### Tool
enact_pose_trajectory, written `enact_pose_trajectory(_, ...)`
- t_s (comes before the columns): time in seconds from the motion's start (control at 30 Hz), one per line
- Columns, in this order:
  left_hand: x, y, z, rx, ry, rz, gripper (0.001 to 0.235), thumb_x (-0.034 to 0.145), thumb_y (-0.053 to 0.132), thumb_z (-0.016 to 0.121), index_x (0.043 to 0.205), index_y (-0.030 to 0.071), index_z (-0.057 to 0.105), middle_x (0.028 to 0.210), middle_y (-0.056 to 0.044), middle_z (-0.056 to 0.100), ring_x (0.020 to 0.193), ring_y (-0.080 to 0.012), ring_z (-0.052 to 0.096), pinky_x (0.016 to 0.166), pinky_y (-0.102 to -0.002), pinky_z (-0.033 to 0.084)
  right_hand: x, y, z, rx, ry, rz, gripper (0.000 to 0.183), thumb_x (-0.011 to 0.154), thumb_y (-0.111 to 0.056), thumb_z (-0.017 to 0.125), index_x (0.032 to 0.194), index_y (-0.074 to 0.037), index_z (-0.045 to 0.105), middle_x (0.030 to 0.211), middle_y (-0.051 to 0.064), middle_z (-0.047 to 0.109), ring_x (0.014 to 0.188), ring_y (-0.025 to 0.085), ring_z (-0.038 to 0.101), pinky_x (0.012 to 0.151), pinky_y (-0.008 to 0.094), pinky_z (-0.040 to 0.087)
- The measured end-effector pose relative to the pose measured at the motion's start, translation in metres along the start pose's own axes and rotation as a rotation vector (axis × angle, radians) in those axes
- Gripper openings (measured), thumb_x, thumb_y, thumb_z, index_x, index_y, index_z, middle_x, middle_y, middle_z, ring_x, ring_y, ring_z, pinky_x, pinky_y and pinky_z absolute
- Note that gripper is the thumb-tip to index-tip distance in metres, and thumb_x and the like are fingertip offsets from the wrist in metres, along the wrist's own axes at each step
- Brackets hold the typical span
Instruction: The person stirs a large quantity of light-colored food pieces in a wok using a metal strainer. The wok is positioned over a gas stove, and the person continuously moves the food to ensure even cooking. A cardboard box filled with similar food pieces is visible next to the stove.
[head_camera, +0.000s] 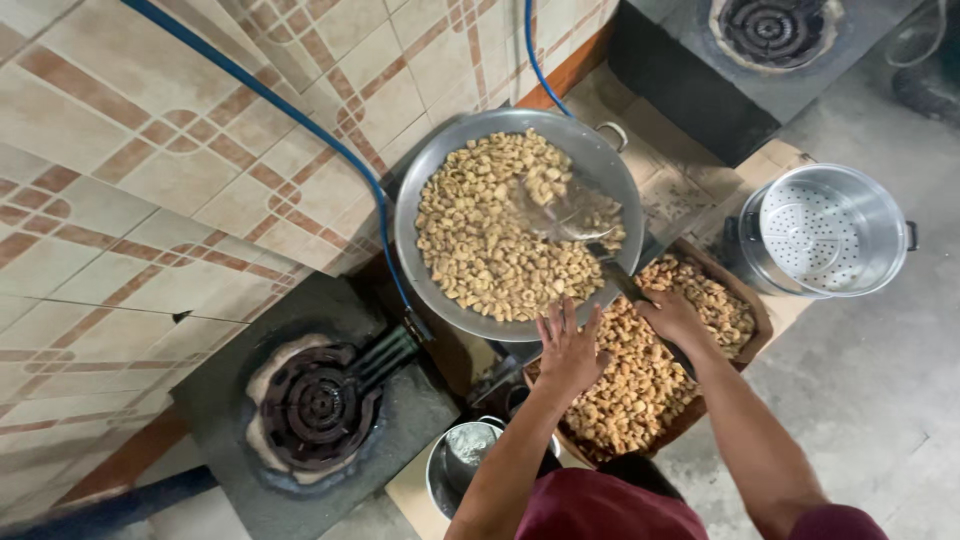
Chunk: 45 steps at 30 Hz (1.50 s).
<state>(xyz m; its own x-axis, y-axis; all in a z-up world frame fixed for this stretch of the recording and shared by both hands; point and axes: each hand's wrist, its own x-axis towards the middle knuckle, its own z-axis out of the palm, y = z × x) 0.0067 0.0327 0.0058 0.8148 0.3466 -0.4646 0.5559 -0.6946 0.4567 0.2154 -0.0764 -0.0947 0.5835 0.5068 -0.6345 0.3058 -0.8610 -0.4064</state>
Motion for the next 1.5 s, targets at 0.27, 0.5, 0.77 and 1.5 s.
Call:
enact_pose_trajectory(0.27,0.006,-0.027,-0.012,0.084,-0.03,-0.004,0.089,0.096,0.044,0.06,0.165,0.016,0.012,0.167,-0.031,0.001,0.153,-0.0548,-0.007,0.119,-0.07,-0.004,0.024,-0.056,0.011,0.092,0.066,-0.163,0.044,0.098,-0.035,0.065,0.136,-0.013,0.066,0.097,0.015,0.074,0.066,0.021,0.07,0.064,0.037,0.057)
enact_pose_trajectory(0.5,0.0,-0.037,-0.02,-0.04,0.02,-0.032,0.092,0.093,0.046,0.06,0.165,0.017,0.011,0.166,-0.032,0.003,0.152,-0.0534,-0.006,0.119,-0.069,-0.004,-0.024,-0.082,0.001,0.026,-0.169,0.076,0.041,0.102,-0.034,0.057,0.141,-0.026,0.065,0.083,0.017,0.071,0.058,0.024,0.063,0.059,0.038,0.053)
enact_pose_trajectory(0.77,-0.015,-0.028,-0.003,-0.031,0.112,-0.064,0.089,0.092,0.044,0.065,0.163,0.018,0.019,0.167,-0.031,0.009,0.154,-0.054,-0.003,0.119,-0.072,-0.001,-0.031,-0.08,-0.004,-0.123,-0.078,-0.203,0.035,0.103,-0.03,0.058,0.136,-0.021,0.066,0.076,0.009,0.072,0.06,0.019,0.066,0.056,0.035,0.05)
enact_pose_trajectory(1.5,-0.037,0.07,0.045,0.024,0.187,-0.188,0.092,0.092,0.048,0.062,0.164,0.021,0.011,0.166,-0.032,0.002,0.15,-0.0553,-0.006,0.115,-0.072,-0.003,-0.083,-0.048,-0.057,-0.376,-0.108,-0.256,0.051,0.099,-0.018,0.056,0.15,-0.022,0.054,0.065,0.003,0.066,0.044,0.012,0.052,0.039,0.031,0.039)
